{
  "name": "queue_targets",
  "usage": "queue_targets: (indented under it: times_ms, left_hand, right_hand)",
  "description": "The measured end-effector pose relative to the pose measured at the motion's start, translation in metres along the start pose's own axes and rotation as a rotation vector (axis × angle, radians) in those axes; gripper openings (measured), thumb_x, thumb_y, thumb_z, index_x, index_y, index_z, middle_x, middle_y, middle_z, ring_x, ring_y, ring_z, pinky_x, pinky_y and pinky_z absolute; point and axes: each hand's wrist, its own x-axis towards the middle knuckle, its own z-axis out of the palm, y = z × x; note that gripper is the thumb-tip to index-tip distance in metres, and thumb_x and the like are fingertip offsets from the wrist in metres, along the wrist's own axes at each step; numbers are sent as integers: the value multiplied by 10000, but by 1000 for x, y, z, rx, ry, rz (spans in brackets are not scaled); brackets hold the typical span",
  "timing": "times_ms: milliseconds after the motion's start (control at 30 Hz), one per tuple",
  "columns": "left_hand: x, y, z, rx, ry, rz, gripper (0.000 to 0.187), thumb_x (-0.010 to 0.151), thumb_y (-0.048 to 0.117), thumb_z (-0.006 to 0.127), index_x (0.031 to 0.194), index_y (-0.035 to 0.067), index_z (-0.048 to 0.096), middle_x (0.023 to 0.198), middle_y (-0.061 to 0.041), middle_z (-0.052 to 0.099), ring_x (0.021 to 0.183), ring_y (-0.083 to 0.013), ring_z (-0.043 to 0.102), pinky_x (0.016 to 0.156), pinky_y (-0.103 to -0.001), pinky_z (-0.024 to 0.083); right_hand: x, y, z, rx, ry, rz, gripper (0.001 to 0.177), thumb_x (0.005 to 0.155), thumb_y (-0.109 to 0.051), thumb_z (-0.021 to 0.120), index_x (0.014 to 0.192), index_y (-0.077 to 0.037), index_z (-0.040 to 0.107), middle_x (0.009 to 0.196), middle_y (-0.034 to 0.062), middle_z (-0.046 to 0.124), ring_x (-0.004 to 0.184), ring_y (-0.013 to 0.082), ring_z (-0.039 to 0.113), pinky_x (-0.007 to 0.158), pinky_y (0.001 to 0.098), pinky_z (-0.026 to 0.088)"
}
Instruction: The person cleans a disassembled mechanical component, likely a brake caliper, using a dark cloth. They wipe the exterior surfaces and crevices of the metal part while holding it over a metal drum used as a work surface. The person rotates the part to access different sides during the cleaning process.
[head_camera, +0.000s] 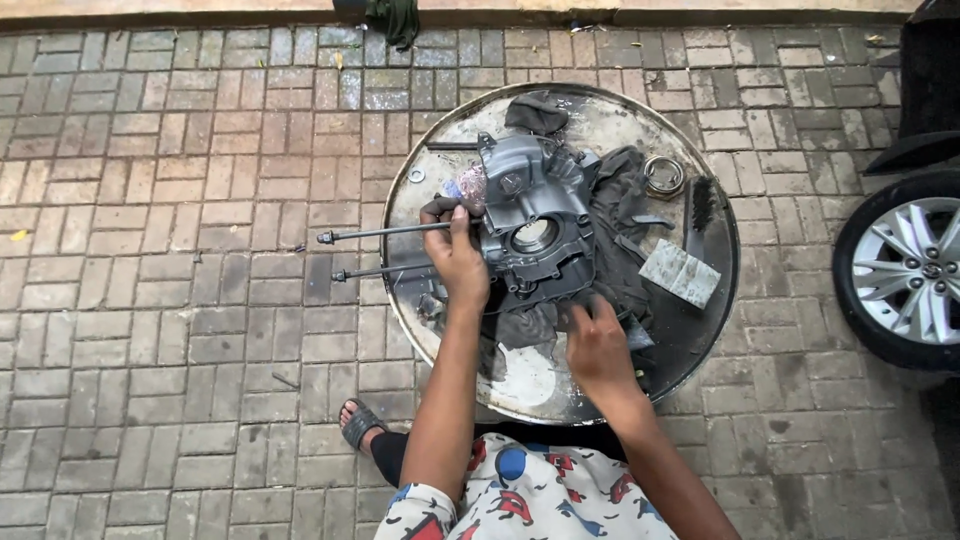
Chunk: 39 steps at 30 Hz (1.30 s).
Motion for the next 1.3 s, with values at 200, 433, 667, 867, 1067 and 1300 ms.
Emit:
queue_targets:
  times_ms: [200, 433, 667, 867, 1067, 1300]
  left_hand:
    - [-5, 14, 8, -22, -32, 21, 74, 1051, 87, 507, 1116, 115, 487, 839, -75, 656, 764, -112, 626, 630, -216, 514]
    - [-11, 14, 9, -17, -24, 26, 81, 1051, 77, 500, 1124, 113, 495, 855, -72, 663, 793, -117, 634, 630, -210, 513]
    - [-7, 7, 6, -11, -36, 30, 83, 1054, 75, 491, 1129, 110, 489, 862, -72, 664, 805, -120, 640, 644, -215, 514]
    - [-6, 5, 5, -15, -29, 45, 83, 1050, 73, 501, 1126, 105, 488, 859, -77, 667, 816, -121, 647, 664, -219, 522]
    - [-4, 4, 5, 9, -33, 49, 75, 1052, 79, 506, 1121, 106, 496, 873, -79, 662, 826, -126, 643, 685, -231, 524]
    - [-2, 5, 6, -16, -21, 33, 78, 1044, 81, 512, 1116, 101, 489, 865, -71, 661, 815, -114, 648, 678, -216, 520]
  right_hand:
    - [3, -3, 26, -30, 37, -11, 234, 872, -59, 606, 1083, -24, 702, 970, 166, 599, 942, 374, 652, 807, 444, 553]
    - [-5, 15, 33, 54, -53, -21, 235, 937, -53, 550, 1139, -59, 670, 975, 131, 559, 924, 366, 656, 769, 449, 586]
    - [9, 3, 5, 35, -56, -57, 244, 861, -7, 569, 1057, -33, 712, 960, 155, 563, 931, 387, 648, 790, 455, 564]
    - [7, 8, 7, 48, -120, -6, 253, 868, -37, 577, 1056, -103, 733, 934, 100, 563, 903, 333, 651, 766, 425, 564]
    - [11, -5, -10, 94, -134, 39, 235, 898, -60, 568, 1049, -104, 742, 882, 114, 553, 870, 370, 660, 726, 459, 568]
    - [9, 0, -7, 147, -123, 100, 194, 924, -155, 580, 1020, -145, 749, 855, 100, 573, 866, 368, 687, 718, 454, 574]
